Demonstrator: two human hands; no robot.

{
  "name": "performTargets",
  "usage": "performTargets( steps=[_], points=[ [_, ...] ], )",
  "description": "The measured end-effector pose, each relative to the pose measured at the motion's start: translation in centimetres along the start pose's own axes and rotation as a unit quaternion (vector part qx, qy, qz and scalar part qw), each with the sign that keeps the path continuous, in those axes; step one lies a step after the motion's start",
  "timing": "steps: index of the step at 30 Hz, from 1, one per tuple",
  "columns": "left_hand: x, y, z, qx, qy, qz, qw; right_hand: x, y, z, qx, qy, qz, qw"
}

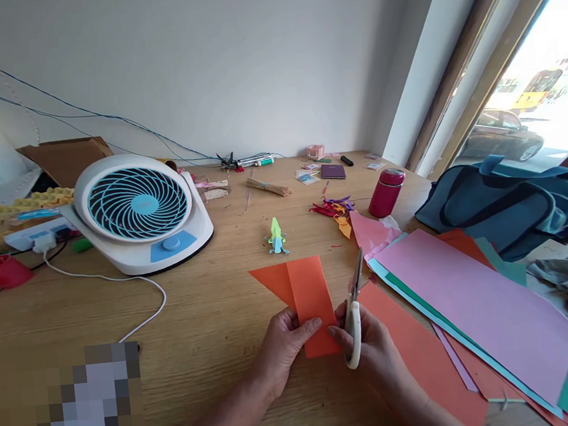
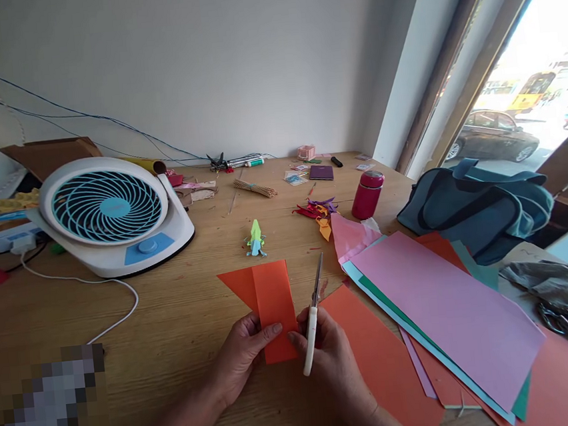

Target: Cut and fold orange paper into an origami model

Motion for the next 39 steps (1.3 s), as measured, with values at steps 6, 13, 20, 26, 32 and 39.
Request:
performTargets(
  steps=[6,13,20,26,32,39],
  points=[
    [0.15,-0.14,-0.07,-0.013,0.029,0.020,0.999,-0.19,0.31,0.00,-0.001,0.005,-0.002,1.000],
    [0.20,-0.31,-0.34,-0.014,0.003,0.023,1.000,-0.14,0.28,0.00,-0.010,0.002,-0.001,1.000],
    [0.42,-0.58,-0.67,-0.079,-0.020,0.048,0.996,-0.01,0.19,0.02,0.010,0.011,0.012,1.000],
    [0.36,-0.25,-0.43,-0.085,-0.023,0.059,0.994,0.01,0.18,0.04,0.040,0.012,0.031,0.999],
    [0.38,-0.15,-0.61,-0.077,-0.036,0.041,0.996,-0.11,0.10,0.59,0.034,0.015,0.030,0.999],
    [0.52,0.08,-0.59,-0.084,-0.042,0.001,0.996,-0.24,0.25,0.63,0.046,0.017,0.025,0.998]
  ],
)
Point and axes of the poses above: each hand's wrist, its own x-axis away from the middle knuckle, its own y-axis out of the back of the hand, z = x × y, the point moved 6 cm from there along -x, towards the middle knuckle, and after that the axes turned 3 degrees about -z, right-handed, at the moved point
